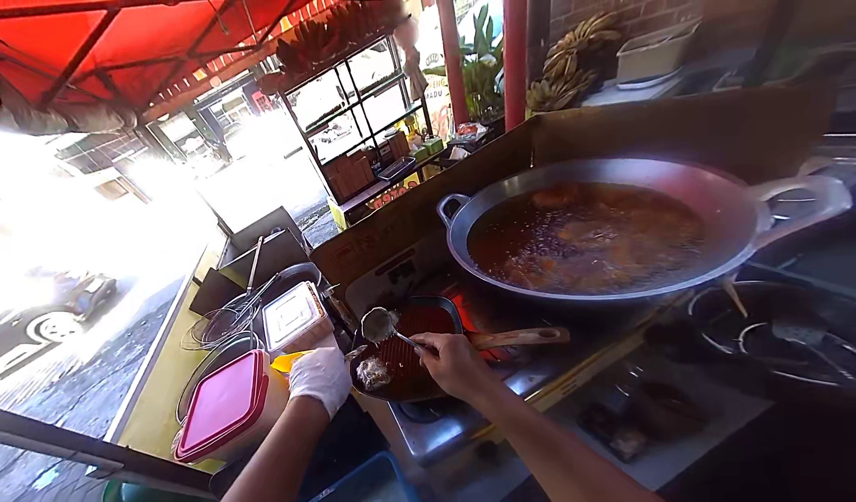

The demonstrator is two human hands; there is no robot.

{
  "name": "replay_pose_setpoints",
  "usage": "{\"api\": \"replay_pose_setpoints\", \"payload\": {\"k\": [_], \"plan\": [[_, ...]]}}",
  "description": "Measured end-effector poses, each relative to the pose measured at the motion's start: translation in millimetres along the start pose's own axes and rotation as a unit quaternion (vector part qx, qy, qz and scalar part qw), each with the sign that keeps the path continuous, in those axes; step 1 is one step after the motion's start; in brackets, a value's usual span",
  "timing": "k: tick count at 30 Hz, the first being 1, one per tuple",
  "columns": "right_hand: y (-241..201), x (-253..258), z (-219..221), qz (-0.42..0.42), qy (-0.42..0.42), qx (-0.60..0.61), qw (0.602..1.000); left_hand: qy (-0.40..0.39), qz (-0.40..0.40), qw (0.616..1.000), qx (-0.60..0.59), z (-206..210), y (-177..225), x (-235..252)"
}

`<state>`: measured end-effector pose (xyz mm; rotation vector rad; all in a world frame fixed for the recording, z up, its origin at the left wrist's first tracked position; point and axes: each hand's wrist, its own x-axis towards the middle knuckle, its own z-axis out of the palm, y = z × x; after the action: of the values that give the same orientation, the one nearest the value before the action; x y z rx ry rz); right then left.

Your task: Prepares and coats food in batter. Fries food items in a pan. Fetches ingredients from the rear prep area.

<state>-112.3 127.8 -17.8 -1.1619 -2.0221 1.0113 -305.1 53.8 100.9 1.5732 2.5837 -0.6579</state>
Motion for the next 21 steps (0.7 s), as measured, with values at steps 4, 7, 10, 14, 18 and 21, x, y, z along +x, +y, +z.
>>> {"api": "replay_pose_setpoints", "payload": {"k": [4,7,10,14,18,21], "plan": [[1,4,3,0.000,0.002,-0.002,1.000,-0.032,-0.042,0.993,-0.106,50,-16,-3],[1,5,3,-0.008,0.014,0.017,1.000,-0.042,-0.050,0.983,-0.173,80,-14,-8],[-1,5,-3,-0.013,0.038,0.047,0.998,-0.088,-0.042,0.967,-0.235,77,-1,-29],[-9,5,-13,0.005,0.064,0.043,0.997,-0.066,-0.082,0.960,-0.260,121,6,-18],[-14,7,-16,-0.008,0.080,0.040,0.996,-0.073,-0.071,0.962,-0.252,109,20,-27],[-18,5,-14,-0.010,0.080,0.041,0.996,-0.072,-0.054,0.968,-0.236,98,26,-34]]}}
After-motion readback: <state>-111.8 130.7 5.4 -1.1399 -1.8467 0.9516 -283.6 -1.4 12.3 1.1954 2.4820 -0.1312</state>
